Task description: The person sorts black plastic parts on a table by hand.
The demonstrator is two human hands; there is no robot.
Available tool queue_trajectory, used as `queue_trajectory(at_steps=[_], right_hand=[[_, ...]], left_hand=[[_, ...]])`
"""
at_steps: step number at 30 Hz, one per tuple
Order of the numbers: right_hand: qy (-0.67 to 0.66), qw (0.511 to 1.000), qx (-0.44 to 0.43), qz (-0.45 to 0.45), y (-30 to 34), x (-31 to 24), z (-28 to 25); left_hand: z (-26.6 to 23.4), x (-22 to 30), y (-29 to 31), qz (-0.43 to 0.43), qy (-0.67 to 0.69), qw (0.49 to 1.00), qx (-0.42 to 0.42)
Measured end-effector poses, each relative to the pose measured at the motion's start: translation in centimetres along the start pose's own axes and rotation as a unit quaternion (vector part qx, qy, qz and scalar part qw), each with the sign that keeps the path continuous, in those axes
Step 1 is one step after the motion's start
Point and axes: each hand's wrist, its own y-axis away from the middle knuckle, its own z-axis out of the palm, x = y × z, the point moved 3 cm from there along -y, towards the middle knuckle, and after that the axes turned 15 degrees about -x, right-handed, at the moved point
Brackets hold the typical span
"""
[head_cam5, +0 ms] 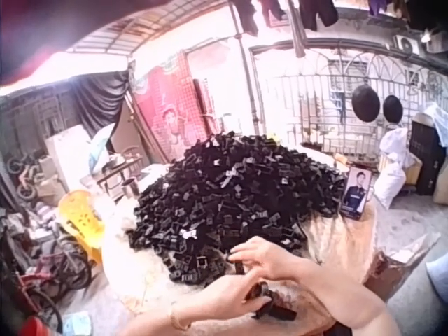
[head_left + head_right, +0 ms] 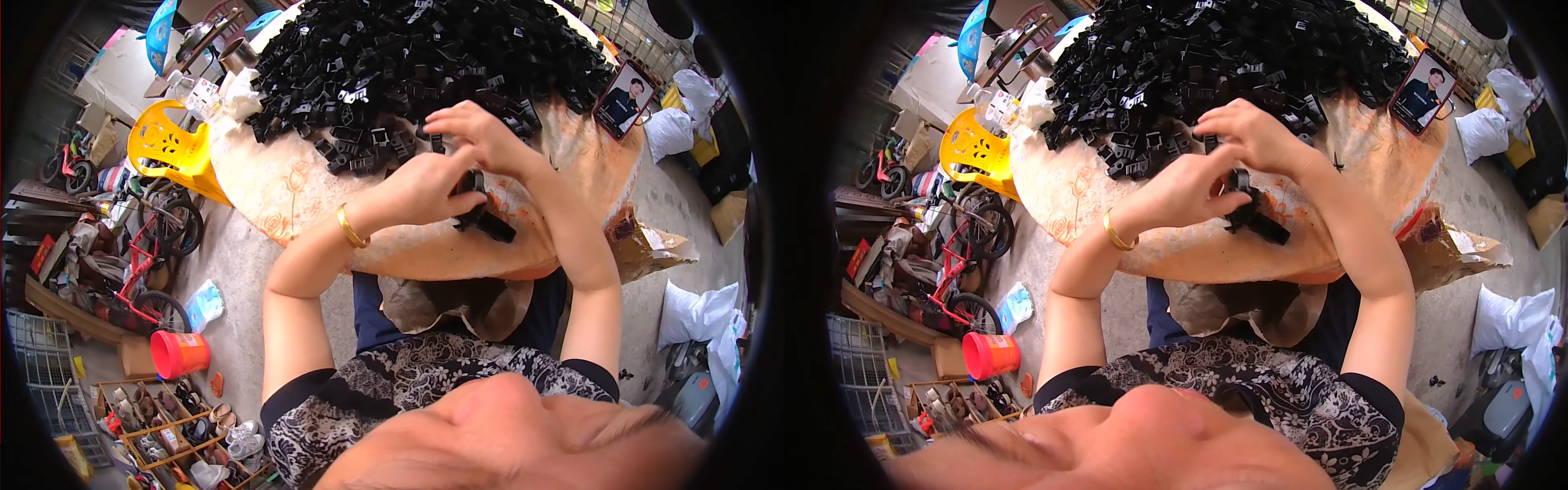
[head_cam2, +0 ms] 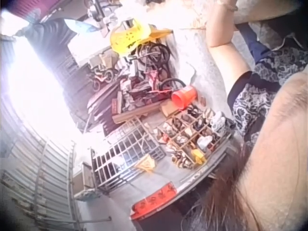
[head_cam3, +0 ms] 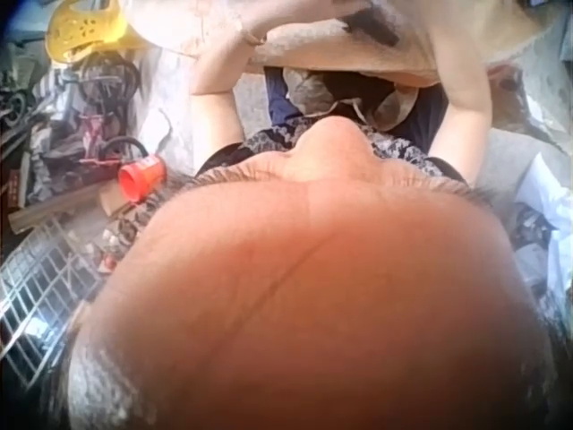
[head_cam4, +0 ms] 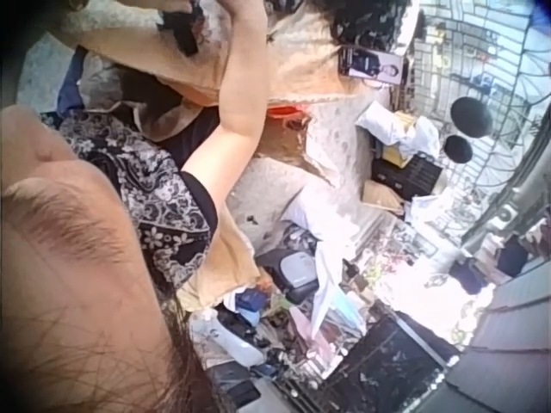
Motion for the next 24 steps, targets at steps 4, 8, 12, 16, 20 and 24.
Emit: queue_trajectory(at_steps=[4, 8, 12, 16, 20, 24], right_hand=[[0.098, 0.995, -0.021, -0.020, -0.3, -0.3, 1.4], [0.104, 0.994, -0.026, 0.033, 0.1, -0.2, 1.2], [0.092, 0.995, 0.000, 0.036, -0.1, -0.4, 1.6], [0.056, 0.993, 0.102, 0.019, -0.1, -1.0, 0.3], [0.106, 0.973, 0.204, -0.030, 0.0, -2.7, -1.5], [0.126, 0.973, 0.188, -0.052, 0.4, -2.8, -1.6]], left_hand=[[-1.5, -2.1, 0.3, -0.062, 0.003, 0.995, 0.075], [-6.9, -6.4, 3.4, -0.373, -0.231, 0.868, 0.234], [-7.4, -10.6, 4.4, -0.440, -0.197, 0.857, 0.181], [-6.7, -9.6, 3.4, -0.350, -0.136, 0.908, 0.186], [-5.2, -8.0, 2.0, -0.151, 0.369, 0.891, 0.217], [-3.2, -7.3, 0.8, -0.070, 0.573, 0.809, 0.111]])
